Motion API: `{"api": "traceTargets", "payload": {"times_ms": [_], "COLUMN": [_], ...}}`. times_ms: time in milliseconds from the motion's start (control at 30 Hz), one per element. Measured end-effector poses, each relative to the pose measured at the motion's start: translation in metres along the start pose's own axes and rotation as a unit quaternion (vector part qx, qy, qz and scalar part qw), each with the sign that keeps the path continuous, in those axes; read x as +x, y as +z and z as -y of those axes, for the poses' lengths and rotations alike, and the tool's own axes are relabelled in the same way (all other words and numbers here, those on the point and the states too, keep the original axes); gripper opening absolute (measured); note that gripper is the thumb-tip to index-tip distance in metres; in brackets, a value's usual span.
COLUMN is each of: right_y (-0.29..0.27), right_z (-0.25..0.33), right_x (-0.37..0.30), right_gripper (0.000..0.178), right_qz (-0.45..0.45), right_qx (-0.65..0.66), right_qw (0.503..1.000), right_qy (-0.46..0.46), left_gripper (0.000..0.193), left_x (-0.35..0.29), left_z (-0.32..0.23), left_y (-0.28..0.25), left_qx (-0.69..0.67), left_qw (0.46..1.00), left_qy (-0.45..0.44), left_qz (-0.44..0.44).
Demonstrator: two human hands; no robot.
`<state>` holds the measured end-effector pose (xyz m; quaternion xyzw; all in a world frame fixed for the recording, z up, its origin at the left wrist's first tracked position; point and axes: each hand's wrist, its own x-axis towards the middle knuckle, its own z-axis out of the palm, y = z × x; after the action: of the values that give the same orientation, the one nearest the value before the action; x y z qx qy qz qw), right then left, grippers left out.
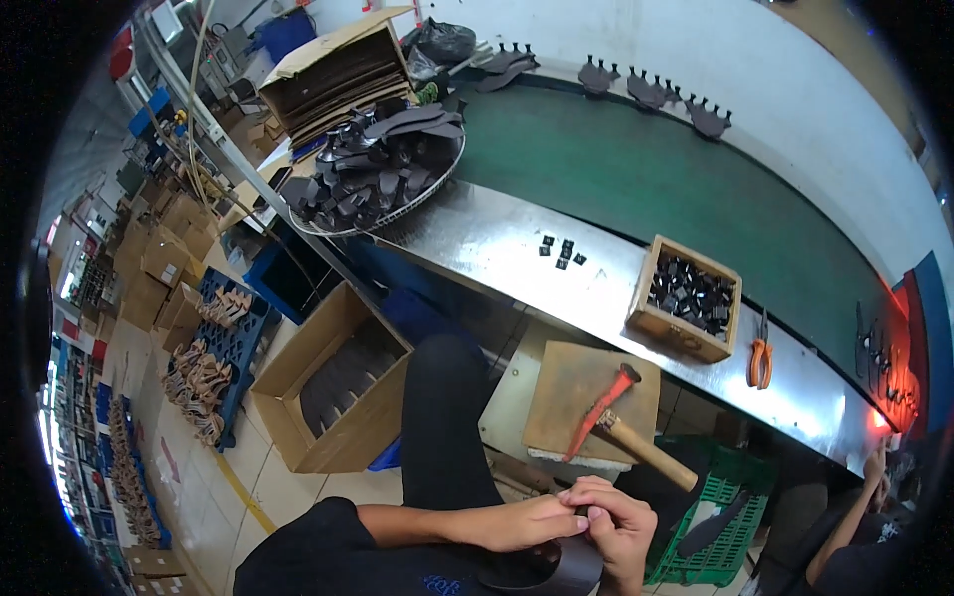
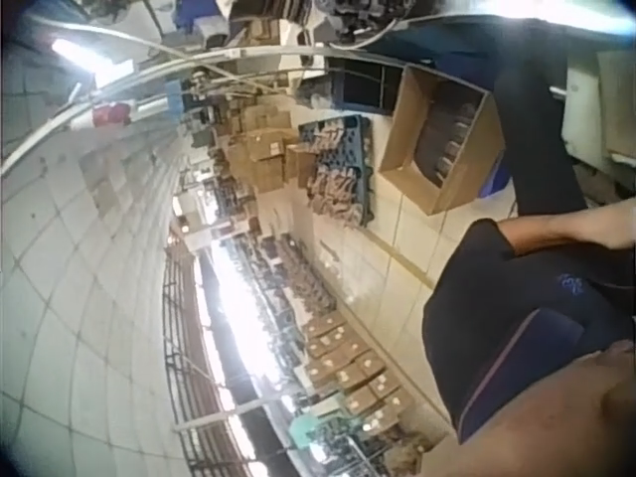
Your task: Manually assemble and fasten metal components onto shoe parts using tools.
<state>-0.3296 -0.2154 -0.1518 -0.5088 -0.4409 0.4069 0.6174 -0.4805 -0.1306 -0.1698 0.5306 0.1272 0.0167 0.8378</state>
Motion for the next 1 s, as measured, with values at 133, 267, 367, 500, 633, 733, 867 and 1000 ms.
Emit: {"api": "traceTargets", "payload": {"times_ms": [133,267,367,500,633,733,867,1000], "right_y": [0.023,0.007,0.012,-0.005,-0.013,-0.019,-0.041,-0.082], "right_z": [-0.009,-0.058,-0.018,-0.007,-0.013,-0.005,-0.001,-0.043], "right_x": [0.007,-0.002,-0.014,-0.045,-0.053,-0.054,-0.059,-0.062], "right_gripper": [0.029,0.050,0.037,0.038,0.035,0.035,0.035,0.051], "right_qz": [-0.063,-0.133,-0.131,-0.119,-0.173,-0.187,-0.241,-0.287], "right_qx": [0.063,0.063,0.115,0.117,0.158,0.131,0.119,0.141], "right_qw": [0.995,0.989,0.982,0.983,0.971,0.972,0.962,0.947], "right_qy": [0.055,0.030,0.078,0.077,0.050,0.059,0.037,-0.038], "left_gripper": [0.042,0.040,0.034,0.028,0.030,0.031,0.050,0.067], "left_x": [-0.007,-0.016,-0.025,-0.030,-0.019,-0.024,-0.009,0.001], "left_z": [-0.001,-0.068,-0.144,-0.245,-0.273,-0.280,-0.291,-0.281], "left_y": [-0.029,-0.088,-0.162,-0.290,-0.396,-0.429,-0.432,-0.415], "left_qx": [-0.004,0.142,0.159,0.398,0.647,0.685,0.715,0.743], "left_qw": [1.000,0.973,0.853,0.446,0.226,0.266,0.252,0.206], "left_qy": [0.008,0.050,0.272,0.430,0.164,0.040,0.048,0.101], "left_qz": [0.004,-0.176,-0.417,-0.677,-0.710,-0.677,-0.651,-0.629]}}
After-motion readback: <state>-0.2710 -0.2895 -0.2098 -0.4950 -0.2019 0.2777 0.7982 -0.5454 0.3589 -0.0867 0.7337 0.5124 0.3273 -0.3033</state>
